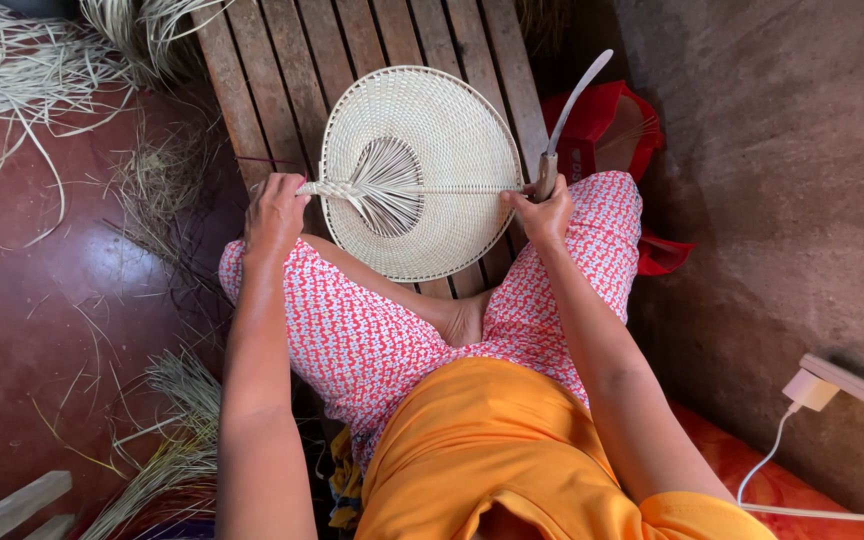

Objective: Trimming the edges of a woven fan and binding it with string

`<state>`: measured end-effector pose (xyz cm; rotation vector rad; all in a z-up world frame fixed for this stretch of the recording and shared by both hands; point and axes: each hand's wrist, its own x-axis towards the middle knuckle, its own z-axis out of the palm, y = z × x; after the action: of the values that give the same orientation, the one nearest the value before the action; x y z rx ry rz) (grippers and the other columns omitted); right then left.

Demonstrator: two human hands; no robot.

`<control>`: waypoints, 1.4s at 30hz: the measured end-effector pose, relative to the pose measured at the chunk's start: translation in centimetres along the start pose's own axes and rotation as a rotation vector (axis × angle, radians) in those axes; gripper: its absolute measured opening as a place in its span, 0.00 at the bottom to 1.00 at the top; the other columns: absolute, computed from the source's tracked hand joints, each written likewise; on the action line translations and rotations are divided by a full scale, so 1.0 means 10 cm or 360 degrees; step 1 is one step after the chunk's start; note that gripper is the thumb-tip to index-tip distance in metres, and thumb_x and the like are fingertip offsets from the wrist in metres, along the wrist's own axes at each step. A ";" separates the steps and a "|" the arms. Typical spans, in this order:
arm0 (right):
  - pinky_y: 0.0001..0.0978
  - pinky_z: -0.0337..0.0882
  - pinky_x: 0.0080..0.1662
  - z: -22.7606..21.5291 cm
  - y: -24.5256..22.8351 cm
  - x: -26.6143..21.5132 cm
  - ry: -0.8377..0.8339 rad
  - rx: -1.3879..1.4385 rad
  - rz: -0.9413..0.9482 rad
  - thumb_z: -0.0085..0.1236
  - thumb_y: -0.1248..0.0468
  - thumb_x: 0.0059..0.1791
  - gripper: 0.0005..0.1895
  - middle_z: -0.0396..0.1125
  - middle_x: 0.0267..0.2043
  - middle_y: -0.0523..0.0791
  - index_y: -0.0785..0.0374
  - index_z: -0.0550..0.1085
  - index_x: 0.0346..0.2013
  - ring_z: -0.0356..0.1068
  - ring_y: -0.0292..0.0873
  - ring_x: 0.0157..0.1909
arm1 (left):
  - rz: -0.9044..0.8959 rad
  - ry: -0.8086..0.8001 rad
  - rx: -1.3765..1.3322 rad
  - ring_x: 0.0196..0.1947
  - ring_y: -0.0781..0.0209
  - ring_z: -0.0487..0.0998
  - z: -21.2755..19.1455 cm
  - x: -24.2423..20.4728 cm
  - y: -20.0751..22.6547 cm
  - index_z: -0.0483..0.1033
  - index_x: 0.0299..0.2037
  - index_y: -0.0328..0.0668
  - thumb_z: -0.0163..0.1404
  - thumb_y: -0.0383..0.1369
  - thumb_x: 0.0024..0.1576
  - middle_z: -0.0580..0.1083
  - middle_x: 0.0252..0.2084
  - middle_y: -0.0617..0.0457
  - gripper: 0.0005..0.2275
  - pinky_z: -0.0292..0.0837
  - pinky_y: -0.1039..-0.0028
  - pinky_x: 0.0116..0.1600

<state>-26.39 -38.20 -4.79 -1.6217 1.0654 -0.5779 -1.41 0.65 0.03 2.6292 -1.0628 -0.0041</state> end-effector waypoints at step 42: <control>0.51 0.74 0.49 0.30 -0.02 0.28 -0.0121 -0.0591 0.0374 0.86 0.52 0.25 0.40 0.74 0.42 0.57 0.60 0.69 0.41 0.75 0.61 0.50 | -0.0259 -0.0423 0.0057 0.49 0.41 0.78 0.55 0.28 -0.30 0.71 0.50 0.51 0.56 0.37 0.60 0.72 0.49 0.51 0.11 0.79 0.49 0.50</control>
<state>-22.58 -39.06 -5.97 -1.7837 1.3407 -0.1656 2.06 -0.75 -5.74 2.7962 -0.9295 -0.3834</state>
